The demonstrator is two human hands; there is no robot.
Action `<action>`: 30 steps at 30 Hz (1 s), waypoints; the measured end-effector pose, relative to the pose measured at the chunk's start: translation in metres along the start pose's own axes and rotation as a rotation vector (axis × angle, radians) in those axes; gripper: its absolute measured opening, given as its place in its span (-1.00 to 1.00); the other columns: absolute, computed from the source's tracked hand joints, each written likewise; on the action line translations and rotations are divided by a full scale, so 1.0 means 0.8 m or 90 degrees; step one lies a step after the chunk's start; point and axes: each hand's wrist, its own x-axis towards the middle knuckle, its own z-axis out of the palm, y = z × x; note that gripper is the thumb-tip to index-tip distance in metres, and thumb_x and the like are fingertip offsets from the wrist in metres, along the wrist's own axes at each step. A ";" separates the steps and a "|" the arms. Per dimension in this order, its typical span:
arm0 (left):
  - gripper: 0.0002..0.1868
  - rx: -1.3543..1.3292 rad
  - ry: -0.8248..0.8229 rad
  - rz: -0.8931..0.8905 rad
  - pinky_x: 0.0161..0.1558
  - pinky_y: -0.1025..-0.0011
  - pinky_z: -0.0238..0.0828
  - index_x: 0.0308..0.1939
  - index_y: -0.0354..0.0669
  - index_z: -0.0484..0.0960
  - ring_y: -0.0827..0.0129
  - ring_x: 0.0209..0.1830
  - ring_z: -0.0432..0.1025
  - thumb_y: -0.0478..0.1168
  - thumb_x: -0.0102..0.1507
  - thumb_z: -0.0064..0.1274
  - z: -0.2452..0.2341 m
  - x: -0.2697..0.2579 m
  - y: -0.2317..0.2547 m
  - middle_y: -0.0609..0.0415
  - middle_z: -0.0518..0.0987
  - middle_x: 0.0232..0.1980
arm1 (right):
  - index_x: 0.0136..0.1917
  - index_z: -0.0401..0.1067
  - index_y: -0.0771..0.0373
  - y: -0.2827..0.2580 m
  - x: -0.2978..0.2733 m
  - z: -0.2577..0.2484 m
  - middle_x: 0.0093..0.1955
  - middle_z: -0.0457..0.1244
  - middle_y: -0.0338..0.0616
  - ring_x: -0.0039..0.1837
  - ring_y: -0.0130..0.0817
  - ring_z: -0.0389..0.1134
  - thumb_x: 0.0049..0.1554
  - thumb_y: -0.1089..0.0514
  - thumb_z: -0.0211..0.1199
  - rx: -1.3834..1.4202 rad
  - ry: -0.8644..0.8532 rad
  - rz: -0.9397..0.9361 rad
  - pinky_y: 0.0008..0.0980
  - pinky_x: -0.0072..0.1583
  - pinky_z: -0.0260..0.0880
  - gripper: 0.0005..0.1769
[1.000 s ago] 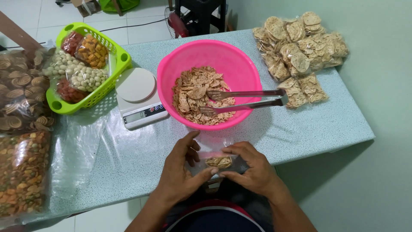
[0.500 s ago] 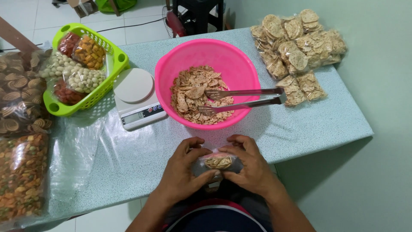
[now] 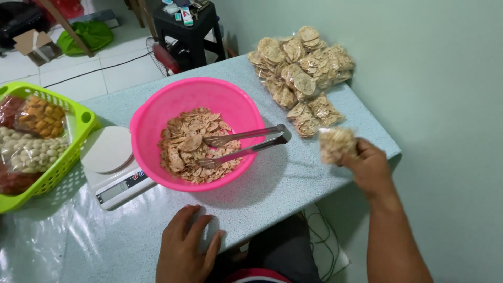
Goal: Packaging chips by filling small plastic bags using tongs, weighing them on a digital scale, and sealing them with a handheld sealer.
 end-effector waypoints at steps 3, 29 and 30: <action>-0.54 0.069 0.054 0.018 0.29 0.09 0.38 -0.04 -0.08 0.65 0.03 0.28 0.44 0.08 0.11 0.31 0.011 0.004 0.001 -0.07 0.53 0.21 | 0.00 0.53 0.14 -0.029 0.052 -0.036 -0.30 0.22 -0.34 -0.32 -0.55 0.14 0.24 -0.08 0.37 -0.071 0.112 0.074 -0.46 -0.23 0.11 -0.73; -0.52 0.076 0.068 -0.036 0.21 0.21 0.48 -0.04 -0.13 0.70 0.14 0.15 0.54 0.03 0.06 0.33 0.027 0.005 -0.011 0.01 0.64 0.11 | 0.40 0.47 0.01 -0.043 0.164 -0.034 0.27 0.35 -0.14 0.27 -0.25 0.31 0.23 -0.13 0.24 -0.238 -0.018 0.039 -0.21 0.24 0.28 -0.49; -0.52 0.084 0.061 -0.046 0.25 0.22 0.44 -0.02 -0.10 0.70 0.17 0.20 0.52 0.04 0.06 0.33 0.026 0.004 -0.010 0.04 0.63 0.15 | 0.42 0.47 -0.03 -0.042 0.163 -0.033 0.21 0.36 -0.10 0.21 -0.25 0.32 0.24 -0.20 0.22 -0.269 -0.007 0.036 -0.19 0.20 0.29 -0.47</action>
